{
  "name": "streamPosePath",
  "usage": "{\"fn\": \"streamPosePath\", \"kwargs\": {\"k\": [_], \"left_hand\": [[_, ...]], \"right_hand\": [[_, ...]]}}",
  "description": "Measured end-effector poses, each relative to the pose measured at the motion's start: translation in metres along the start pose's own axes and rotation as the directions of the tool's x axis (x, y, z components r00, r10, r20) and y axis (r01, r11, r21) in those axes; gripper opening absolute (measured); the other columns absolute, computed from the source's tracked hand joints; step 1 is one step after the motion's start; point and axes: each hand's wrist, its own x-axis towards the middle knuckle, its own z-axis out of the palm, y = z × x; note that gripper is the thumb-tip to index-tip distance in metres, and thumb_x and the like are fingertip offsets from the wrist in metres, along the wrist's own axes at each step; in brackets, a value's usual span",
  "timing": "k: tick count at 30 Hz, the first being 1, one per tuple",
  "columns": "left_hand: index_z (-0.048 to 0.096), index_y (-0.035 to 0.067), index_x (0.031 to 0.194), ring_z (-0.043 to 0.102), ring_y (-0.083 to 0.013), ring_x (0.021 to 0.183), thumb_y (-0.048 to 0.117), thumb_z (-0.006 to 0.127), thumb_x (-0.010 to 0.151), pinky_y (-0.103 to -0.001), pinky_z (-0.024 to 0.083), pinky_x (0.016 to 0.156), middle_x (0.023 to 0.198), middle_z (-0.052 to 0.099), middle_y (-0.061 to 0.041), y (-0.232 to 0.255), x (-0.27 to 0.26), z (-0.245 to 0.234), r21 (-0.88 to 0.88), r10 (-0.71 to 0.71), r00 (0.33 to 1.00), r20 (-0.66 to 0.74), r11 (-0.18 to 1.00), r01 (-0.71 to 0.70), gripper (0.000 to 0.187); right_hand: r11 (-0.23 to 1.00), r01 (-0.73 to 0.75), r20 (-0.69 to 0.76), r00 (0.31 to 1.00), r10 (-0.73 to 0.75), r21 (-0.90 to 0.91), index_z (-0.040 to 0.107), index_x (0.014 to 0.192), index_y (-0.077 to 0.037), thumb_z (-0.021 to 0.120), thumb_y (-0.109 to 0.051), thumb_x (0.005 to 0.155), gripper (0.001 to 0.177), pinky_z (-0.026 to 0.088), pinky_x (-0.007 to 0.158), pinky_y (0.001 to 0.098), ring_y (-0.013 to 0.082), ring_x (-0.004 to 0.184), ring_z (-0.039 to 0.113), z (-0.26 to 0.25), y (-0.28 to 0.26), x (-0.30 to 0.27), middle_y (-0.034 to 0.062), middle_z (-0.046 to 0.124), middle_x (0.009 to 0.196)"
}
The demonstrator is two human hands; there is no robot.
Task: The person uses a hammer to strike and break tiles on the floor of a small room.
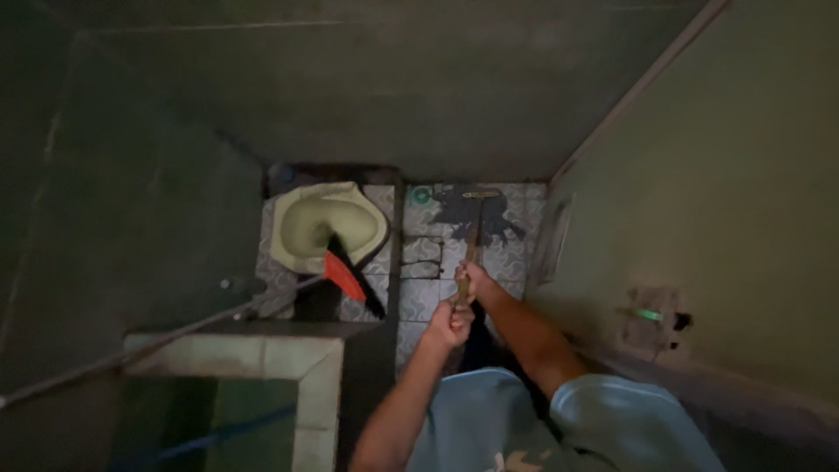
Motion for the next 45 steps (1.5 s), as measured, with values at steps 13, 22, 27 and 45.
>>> {"fn": "streamPosePath", "kwargs": {"k": [13,22,27,45], "left_hand": [[0.058,0.010,0.092,0.037,-0.0064,0.044,0.027,0.050,0.106,-0.020,0.026,0.033,0.060,0.042,0.005,-0.011,-0.022,-0.030,-0.148,0.016,1.000,0.013,0.989,-0.014,0.024],[0.061,0.009,0.101,0.035,-0.0073,0.044,0.029,0.046,0.105,-0.020,0.025,0.033,0.062,0.043,0.003,0.024,0.010,-0.025,-0.198,0.050,0.998,0.031,0.979,-0.043,0.026],[0.058,0.006,0.099,0.038,-0.0067,0.045,0.026,0.047,0.106,-0.020,0.030,0.034,0.065,0.046,0.002,0.060,0.033,-0.009,-0.198,0.034,0.978,0.206,0.980,0.007,0.024],[0.051,0.009,0.084,0.043,-0.0094,0.047,0.020,0.052,0.102,-0.019,0.034,0.036,0.064,0.048,-0.001,-0.017,0.021,-0.037,-0.421,0.220,0.957,0.190,0.899,-0.122,0.021]], "right_hand": [[0.954,0.258,0.364,0.912,-0.187,-0.155,0.051,0.083,-0.009,0.052,-0.019,0.094,0.014,0.051,0.056,0.0431,0.0255,0.066,0.059,-0.015,0.043,-0.038,0.0075,0.057,0.070],[0.874,0.344,0.153,0.939,-0.309,-0.344,0.059,0.094,-0.009,0.057,-0.024,0.097,0.015,0.048,0.049,0.0417,0.0250,0.064,0.056,0.018,0.017,-0.027,0.0080,0.058,0.072],[0.549,0.298,0.046,0.904,-0.425,-0.781,0.069,0.094,-0.006,0.062,-0.039,0.096,0.034,0.051,0.052,0.0420,0.0287,0.068,0.064,0.059,-0.013,-0.066,0.0099,0.067,0.076],[0.534,0.250,0.039,0.927,-0.374,-0.808,0.060,0.118,-0.014,0.072,-0.037,0.085,0.042,0.054,0.066,0.0461,0.0259,0.080,0.063,0.010,-0.015,-0.064,0.0081,0.064,0.095]]}}
